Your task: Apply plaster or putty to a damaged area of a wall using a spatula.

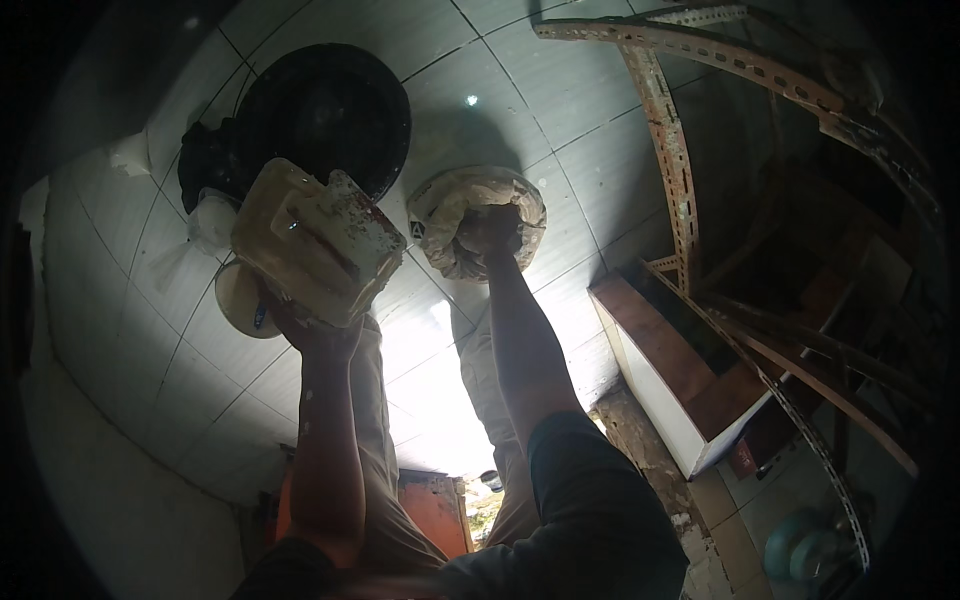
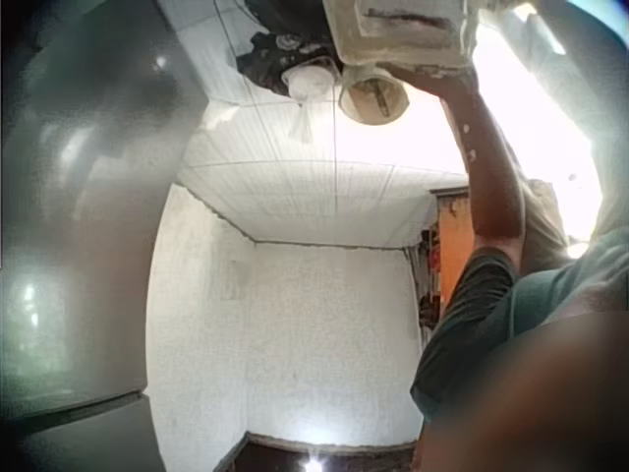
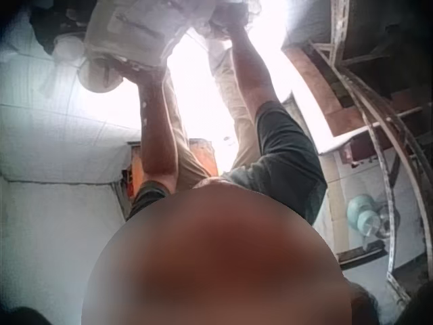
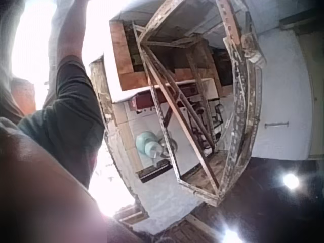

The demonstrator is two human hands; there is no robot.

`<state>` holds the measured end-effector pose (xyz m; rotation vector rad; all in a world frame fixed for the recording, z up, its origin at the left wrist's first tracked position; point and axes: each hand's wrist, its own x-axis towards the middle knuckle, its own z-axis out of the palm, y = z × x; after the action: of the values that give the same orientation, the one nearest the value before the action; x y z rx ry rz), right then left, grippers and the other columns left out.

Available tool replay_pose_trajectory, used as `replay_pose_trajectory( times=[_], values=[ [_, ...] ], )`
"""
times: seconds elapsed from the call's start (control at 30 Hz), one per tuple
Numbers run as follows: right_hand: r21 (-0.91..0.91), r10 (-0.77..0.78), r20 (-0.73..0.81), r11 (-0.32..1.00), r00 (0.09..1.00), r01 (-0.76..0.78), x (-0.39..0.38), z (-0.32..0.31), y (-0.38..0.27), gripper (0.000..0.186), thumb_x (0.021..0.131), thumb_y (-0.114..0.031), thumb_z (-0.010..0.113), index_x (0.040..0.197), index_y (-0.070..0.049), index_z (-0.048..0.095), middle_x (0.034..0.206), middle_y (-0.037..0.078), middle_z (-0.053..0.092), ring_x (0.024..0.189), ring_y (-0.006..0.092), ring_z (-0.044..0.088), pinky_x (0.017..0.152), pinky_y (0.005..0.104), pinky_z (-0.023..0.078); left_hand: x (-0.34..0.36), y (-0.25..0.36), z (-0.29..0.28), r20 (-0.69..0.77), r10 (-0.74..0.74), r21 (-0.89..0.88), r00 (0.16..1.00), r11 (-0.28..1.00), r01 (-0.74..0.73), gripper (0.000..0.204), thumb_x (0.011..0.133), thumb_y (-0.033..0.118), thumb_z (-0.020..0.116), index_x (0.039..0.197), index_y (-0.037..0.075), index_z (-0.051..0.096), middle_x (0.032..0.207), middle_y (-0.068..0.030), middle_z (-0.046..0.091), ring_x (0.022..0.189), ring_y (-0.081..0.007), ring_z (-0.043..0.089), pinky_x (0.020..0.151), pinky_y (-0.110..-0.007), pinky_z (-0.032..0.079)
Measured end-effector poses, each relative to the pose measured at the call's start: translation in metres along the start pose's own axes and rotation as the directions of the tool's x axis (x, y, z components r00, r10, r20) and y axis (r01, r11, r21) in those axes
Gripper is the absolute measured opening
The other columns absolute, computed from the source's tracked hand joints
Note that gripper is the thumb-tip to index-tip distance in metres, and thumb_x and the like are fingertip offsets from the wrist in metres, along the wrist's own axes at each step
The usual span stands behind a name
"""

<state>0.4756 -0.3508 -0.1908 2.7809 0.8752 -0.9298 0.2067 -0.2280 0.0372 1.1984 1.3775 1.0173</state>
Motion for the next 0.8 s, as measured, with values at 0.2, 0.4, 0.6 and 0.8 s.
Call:
replay_pose_trajectory(
  times=[0.2, 0.4, 0.6, 0.8],
  values=[
    [0.187, -0.475, 0.078, 0.870, 0.876, 0.456, -0.040, -0.069, -0.059, 0.036, 0.075, -0.039, 0.069, 0.080, -0.003, 0.070, 0.077, 0.014, 0.068, 0.079, 0.0295, 0.065, 0.072, 0.0398, 0.051, 0.004, 0.032, -0.014, 0.101, 0.261, 0.388, 0.960, 0.878, -0.279, 0.090, 0.084, 0.037, 0.070, 0.150, 0.014, 0.014, 0.148, -0.0139, 0.030, 0.136, -0.0282, 0.036, 0.111, -0.046, 0.036],
    [-0.135, -0.413, 0.433, 0.849, 0.801, 0.511, -0.034, -0.087, -0.047, 0.051, 0.080, -0.030, 0.069, 0.118, 0.003, 0.058, 0.110, 0.025, 0.063, 0.103, 0.0362, 0.062, 0.089, 0.0412, 0.050, 0.000, 0.039, 0.001, 0.136, 0.296, 0.257, 0.946, 0.911, -0.322, 0.093, 0.083, 0.032, 0.074, 0.150, 0.012, 0.013, 0.147, -0.0147, 0.030, 0.135, -0.0279, 0.036, 0.111, -0.045, 0.037],
    [0.168, -0.338, 0.437, 0.941, 0.833, 0.294, -0.054, -0.152, -0.055, 0.061, 0.078, -0.026, 0.069, 0.128, 0.004, 0.051, 0.119, 0.024, 0.061, 0.114, 0.0344, 0.057, 0.097, 0.0401, 0.046, 0.005, 0.062, 0.007, 0.095, 0.324, 0.241, 0.941, 0.910, -0.337, 0.081, 0.090, 0.040, 0.065, 0.150, 0.015, 0.016, 0.145, -0.0129, 0.033, 0.133, -0.0269, 0.039, 0.107, -0.044, 0.043],
    [0.524, -0.368, 0.451, 0.846, 0.813, 0.093, -0.062, -0.211, -0.035, 0.048, 0.081, -0.015, 0.068, 0.124, 0.003, 0.056, 0.105, 0.015, 0.066, 0.097, 0.0222, 0.065, 0.082, 0.0328, 0.053, 0.023, 0.094, 0.013, 0.255, -0.413, -0.749, 0.874, 0.487, 0.449, 0.072, 0.095, 0.065, 0.031, 0.146, 0.014, 0.027, 0.139, -0.0120, 0.040, 0.126, -0.0280, 0.046, 0.102, -0.045, 0.046]
  ],
)
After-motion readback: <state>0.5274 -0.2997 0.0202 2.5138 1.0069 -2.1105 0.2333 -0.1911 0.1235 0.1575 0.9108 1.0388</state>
